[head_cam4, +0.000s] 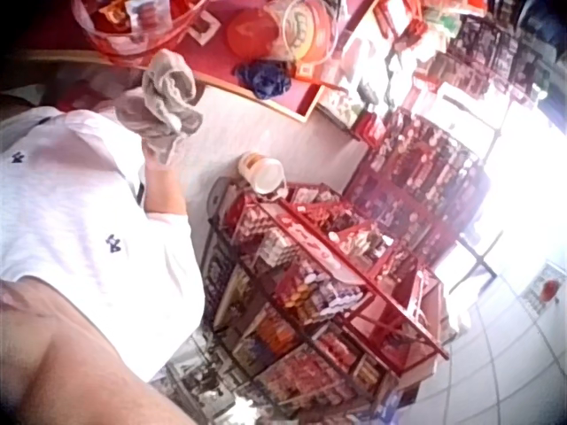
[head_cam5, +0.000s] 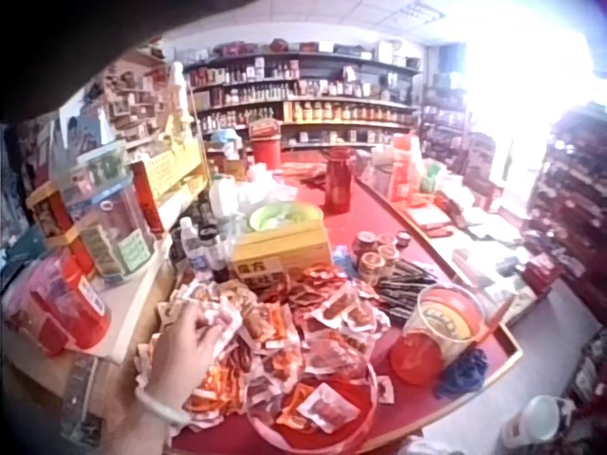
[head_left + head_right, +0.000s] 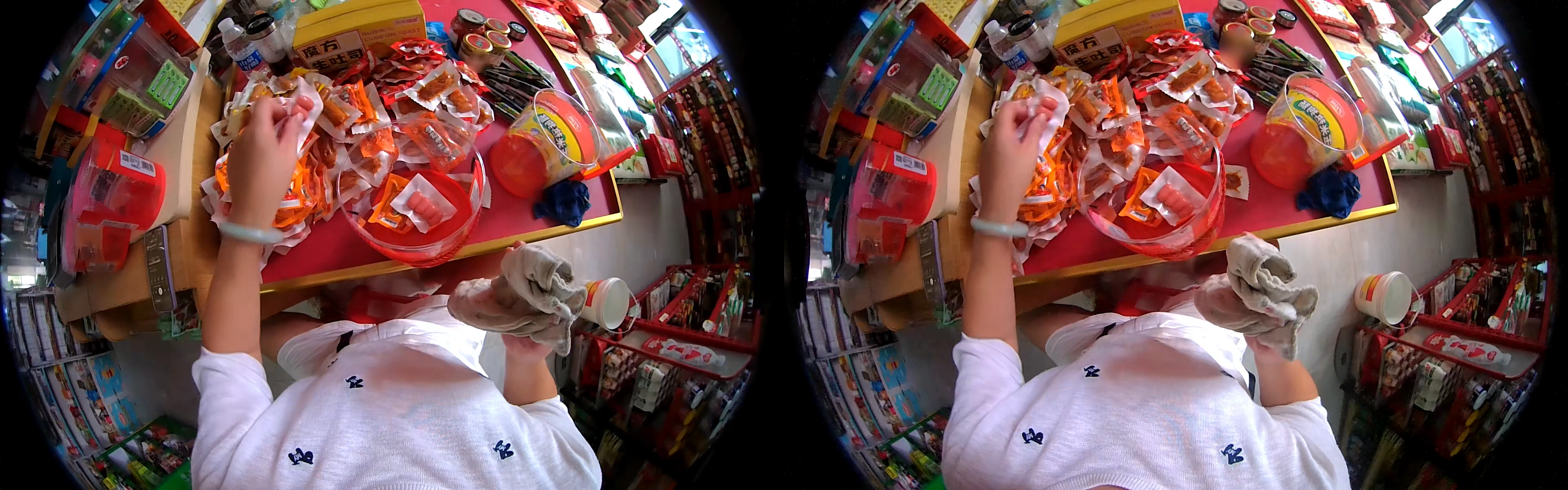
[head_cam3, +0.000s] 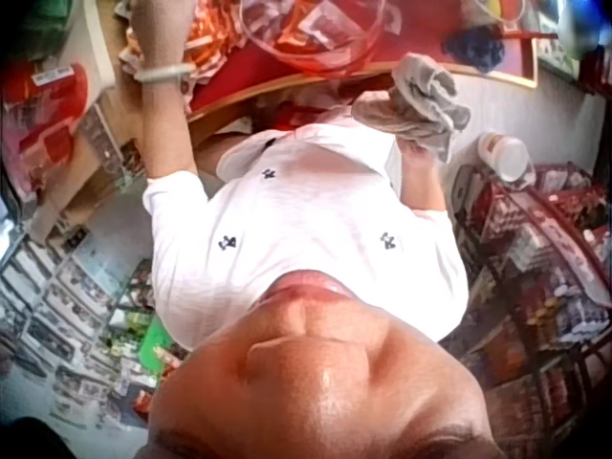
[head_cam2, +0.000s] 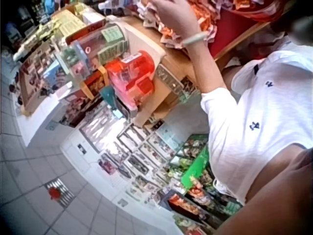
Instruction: The person sits at a table in a store and sorts small, individually wrapped orange snack packets. They pick up packets from a pile on the table and place them into a clear plastic bowl, occasionally using a cloth to wipe their hands or the items.
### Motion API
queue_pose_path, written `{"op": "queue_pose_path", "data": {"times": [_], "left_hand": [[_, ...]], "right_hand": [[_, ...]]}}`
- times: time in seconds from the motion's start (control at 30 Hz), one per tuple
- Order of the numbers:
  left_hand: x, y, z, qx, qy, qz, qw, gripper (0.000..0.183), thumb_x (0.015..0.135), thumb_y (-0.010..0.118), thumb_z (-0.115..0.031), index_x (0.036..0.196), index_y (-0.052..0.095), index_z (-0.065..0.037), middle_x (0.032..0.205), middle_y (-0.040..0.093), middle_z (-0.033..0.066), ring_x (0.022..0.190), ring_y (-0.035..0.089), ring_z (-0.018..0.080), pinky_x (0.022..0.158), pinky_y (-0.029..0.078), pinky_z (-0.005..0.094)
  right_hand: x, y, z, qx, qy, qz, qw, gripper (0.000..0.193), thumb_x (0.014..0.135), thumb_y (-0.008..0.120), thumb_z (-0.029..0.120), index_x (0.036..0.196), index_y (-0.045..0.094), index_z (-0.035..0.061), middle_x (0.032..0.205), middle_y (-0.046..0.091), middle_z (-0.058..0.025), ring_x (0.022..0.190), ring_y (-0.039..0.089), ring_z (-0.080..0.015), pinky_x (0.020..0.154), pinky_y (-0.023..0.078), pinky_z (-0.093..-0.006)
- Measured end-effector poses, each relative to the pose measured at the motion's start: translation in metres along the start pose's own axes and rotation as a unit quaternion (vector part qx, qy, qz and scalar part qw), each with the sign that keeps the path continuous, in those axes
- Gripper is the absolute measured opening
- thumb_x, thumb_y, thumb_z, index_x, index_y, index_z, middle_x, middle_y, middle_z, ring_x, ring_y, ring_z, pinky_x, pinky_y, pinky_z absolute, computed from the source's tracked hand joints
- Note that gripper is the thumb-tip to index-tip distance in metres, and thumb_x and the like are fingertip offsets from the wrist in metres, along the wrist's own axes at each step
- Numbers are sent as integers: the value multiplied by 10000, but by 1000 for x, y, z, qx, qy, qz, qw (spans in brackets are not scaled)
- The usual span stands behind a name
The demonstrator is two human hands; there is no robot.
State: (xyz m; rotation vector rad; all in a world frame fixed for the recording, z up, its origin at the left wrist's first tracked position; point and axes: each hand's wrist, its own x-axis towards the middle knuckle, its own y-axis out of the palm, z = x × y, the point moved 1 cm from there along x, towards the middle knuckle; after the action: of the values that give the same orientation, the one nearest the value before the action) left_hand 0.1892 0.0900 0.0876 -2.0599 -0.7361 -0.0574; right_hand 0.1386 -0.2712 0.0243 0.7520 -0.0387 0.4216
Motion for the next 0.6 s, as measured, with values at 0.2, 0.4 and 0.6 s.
{"op": "queue_pose_path", "data": {"times": [0.2,0.4,0.6], "left_hand": [[-101,4,-76,-322,133,-19,937,396,904,592,-53,1292,529,-10,1073,659,129,917,634,124,782,505,266],[-157,29,-116,-575,149,212,776,318,976,430,-67,1256,544,32,1219,615,142,1108,594,192,1002,396,327],[-163,35,-114,-543,102,303,777,306,997,449,-147,1217,567,30,1141,644,120,1030,610,157,906,457,283]], "right_hand": [[-20,-12,-31,-104,-37,-65,992,704,867,544,530,1325,292,59,1286,459,-103,1162,472,-259,1020,350,-393],[9,46,-50,-296,-167,-6,940,712,922,461,510,1360,217,3,1268,464,-162,1132,501,-266,966,393,-403],[-2,34,-42,-83,-37,-37,995,625,959,414,493,1320,319,-9,1214,518,-156,1044,566,-232,890,462,-363]]}}
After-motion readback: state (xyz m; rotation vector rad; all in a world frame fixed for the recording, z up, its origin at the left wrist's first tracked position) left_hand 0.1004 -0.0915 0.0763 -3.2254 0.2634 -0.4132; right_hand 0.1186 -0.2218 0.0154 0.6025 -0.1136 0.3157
